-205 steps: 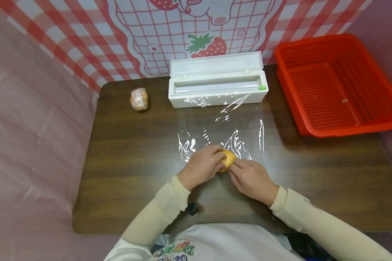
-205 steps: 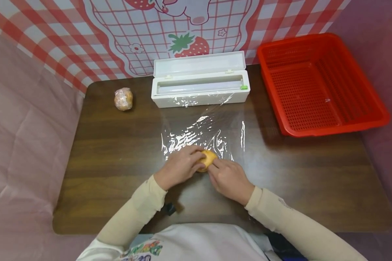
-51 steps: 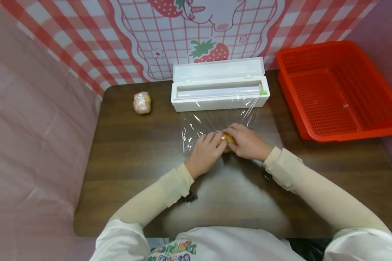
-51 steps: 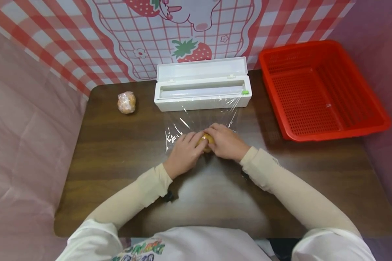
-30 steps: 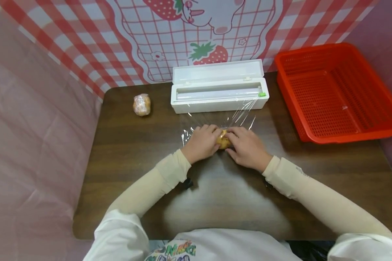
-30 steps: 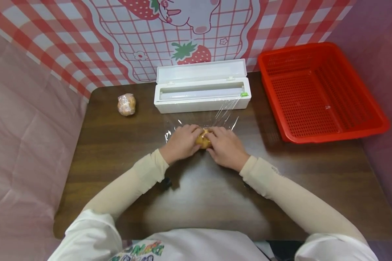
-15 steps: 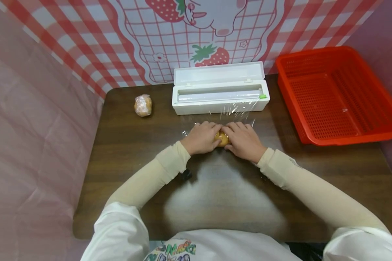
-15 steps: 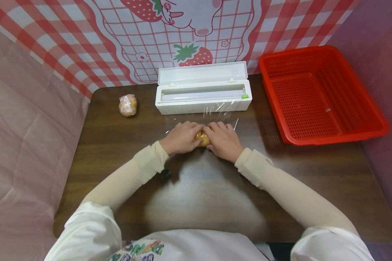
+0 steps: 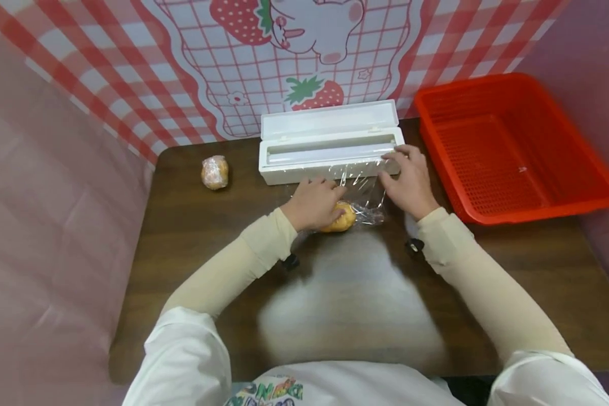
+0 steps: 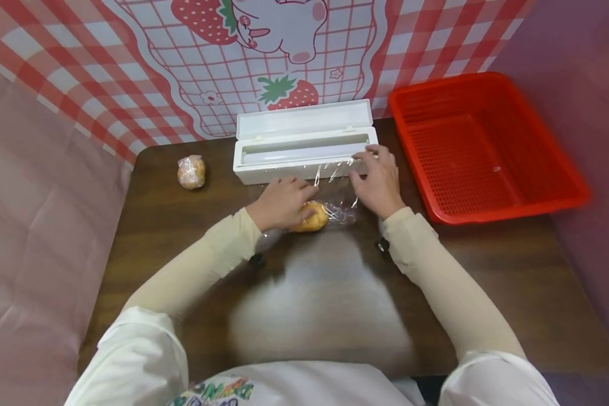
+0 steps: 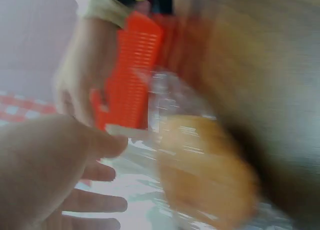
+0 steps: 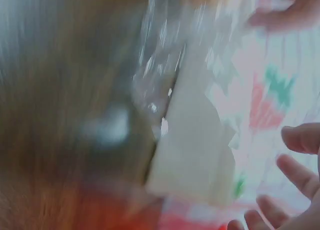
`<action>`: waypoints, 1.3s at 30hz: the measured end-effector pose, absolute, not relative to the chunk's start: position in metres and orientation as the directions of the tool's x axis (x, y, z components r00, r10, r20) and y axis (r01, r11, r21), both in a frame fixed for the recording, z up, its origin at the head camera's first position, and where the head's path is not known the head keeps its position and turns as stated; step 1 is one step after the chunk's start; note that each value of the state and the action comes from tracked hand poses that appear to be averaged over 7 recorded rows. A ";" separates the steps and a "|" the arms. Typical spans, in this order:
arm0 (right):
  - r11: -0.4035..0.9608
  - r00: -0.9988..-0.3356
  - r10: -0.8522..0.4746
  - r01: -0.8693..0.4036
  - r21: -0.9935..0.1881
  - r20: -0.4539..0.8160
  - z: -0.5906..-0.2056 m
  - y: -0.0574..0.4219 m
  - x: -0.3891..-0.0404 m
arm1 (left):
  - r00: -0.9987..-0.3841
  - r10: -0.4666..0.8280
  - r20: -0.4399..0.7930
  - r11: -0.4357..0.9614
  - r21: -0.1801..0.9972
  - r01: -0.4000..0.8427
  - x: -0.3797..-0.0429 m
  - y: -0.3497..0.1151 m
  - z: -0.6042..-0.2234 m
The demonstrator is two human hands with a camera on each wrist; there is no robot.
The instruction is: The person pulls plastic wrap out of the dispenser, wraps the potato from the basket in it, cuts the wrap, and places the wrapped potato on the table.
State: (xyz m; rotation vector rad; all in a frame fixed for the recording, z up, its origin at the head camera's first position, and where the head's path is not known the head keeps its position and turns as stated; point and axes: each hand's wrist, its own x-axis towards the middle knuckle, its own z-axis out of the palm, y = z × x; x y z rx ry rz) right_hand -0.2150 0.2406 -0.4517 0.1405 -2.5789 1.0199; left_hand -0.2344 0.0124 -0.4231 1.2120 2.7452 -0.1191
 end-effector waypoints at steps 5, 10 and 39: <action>0.594 -0.956 0.175 -0.086 -0.799 0.234 -0.463 0.268 -0.246 | -0.645 0.763 -0.042 0.646 0.007 0.763 -0.261 0.060 -0.397; 0.551 -0.978 0.132 -0.064 -0.832 0.163 -0.487 0.273 -0.263 | -0.635 0.771 0.052 0.633 0.046 0.772 -0.288 0.115 -0.401; 0.545 -0.975 0.108 -0.104 -0.832 0.192 -0.482 0.293 -0.282 | -0.656 0.752 0.064 0.658 -0.130 0.742 -0.312 0.166 -0.417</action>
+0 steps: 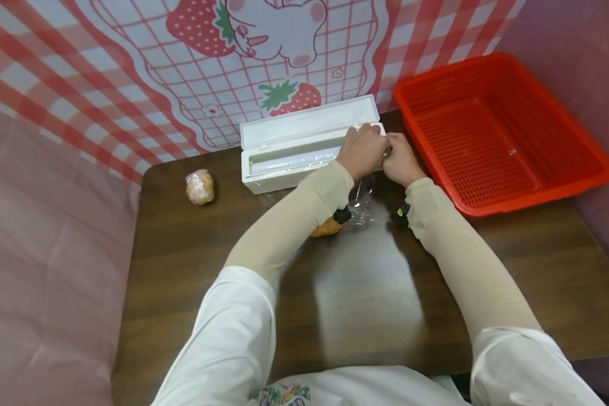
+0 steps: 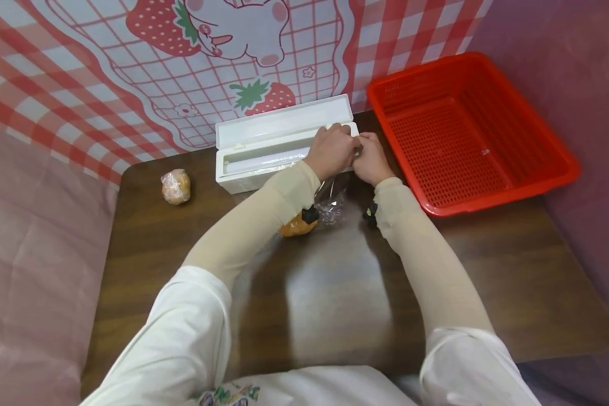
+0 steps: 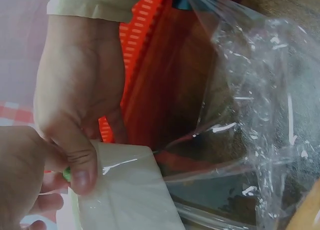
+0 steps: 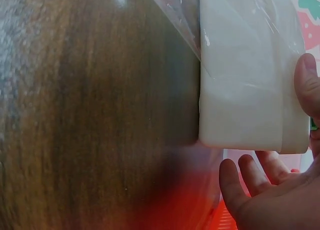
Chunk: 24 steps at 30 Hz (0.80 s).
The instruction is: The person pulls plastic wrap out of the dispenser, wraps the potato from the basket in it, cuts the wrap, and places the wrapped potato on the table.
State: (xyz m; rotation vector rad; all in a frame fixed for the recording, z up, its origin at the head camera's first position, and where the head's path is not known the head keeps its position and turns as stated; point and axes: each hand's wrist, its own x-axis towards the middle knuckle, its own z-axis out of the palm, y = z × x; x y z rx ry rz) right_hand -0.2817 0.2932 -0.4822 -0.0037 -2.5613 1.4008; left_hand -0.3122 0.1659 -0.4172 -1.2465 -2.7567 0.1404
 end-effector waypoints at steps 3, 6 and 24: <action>0.553 -0.977 0.106 -0.098 -0.827 0.186 -0.482 0.293 -0.281 | -0.662 0.747 0.052 0.663 -0.133 0.737 -0.312 0.165 -0.417; 0.569 -0.978 0.100 -0.094 -0.817 0.182 -0.481 0.294 -0.282 | -0.659 0.751 0.054 0.658 -0.154 0.737 -0.313 0.161 -0.417; 0.604 -0.970 0.136 -0.081 -0.793 0.203 -0.480 0.290 -0.283 | -0.588 0.801 0.109 0.598 -0.180 0.781 -0.317 0.142 -0.420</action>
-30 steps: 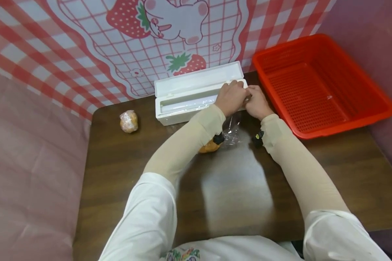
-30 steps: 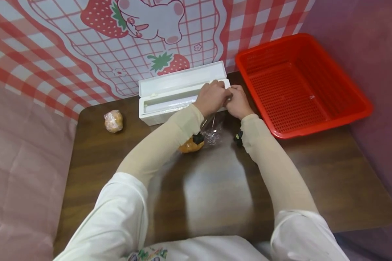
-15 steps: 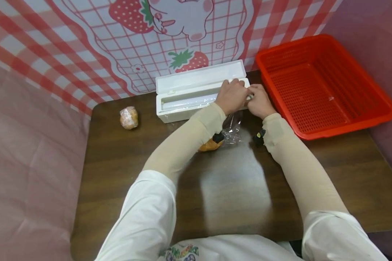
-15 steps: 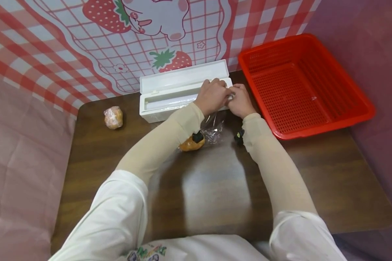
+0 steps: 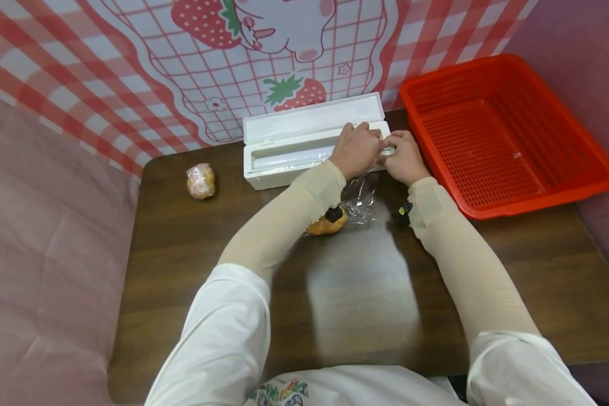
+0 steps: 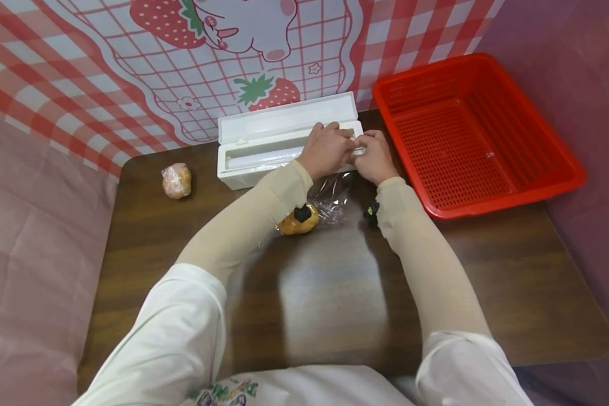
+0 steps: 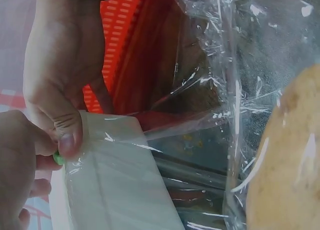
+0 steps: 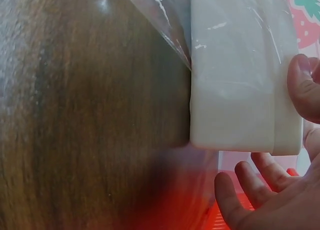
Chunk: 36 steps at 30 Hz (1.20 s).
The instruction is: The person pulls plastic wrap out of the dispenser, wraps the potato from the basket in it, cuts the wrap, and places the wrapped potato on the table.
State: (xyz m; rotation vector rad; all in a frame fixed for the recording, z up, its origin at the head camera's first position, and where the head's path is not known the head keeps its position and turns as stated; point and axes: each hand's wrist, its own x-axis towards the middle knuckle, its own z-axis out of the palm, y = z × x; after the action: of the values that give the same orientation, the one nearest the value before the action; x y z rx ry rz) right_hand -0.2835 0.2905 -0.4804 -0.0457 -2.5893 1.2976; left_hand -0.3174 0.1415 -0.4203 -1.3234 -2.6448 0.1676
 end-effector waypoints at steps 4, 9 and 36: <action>0.606 -0.971 0.147 -0.063 -0.793 0.190 -0.478 0.287 -0.284 | -0.592 0.799 0.108 0.601 -0.182 0.778 -0.319 0.137 -0.420; 0.627 -0.974 0.152 -0.037 -0.778 0.169 -0.472 0.281 -0.282 | -0.603 0.791 0.106 0.611 -0.188 0.769 -0.319 0.131 -0.419; 0.623 -0.977 0.185 0.032 -0.781 0.108 -0.468 0.284 -0.280 | -0.550 0.821 0.153 0.567 -0.098 0.818 -0.326 0.064 -0.423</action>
State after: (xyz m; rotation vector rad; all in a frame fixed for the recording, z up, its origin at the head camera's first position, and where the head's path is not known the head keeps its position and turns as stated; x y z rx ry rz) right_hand -0.2803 0.2838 -0.4685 -0.1799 -2.6666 1.2780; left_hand -0.3261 0.0643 -0.4234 -1.3833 -2.6161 0.0225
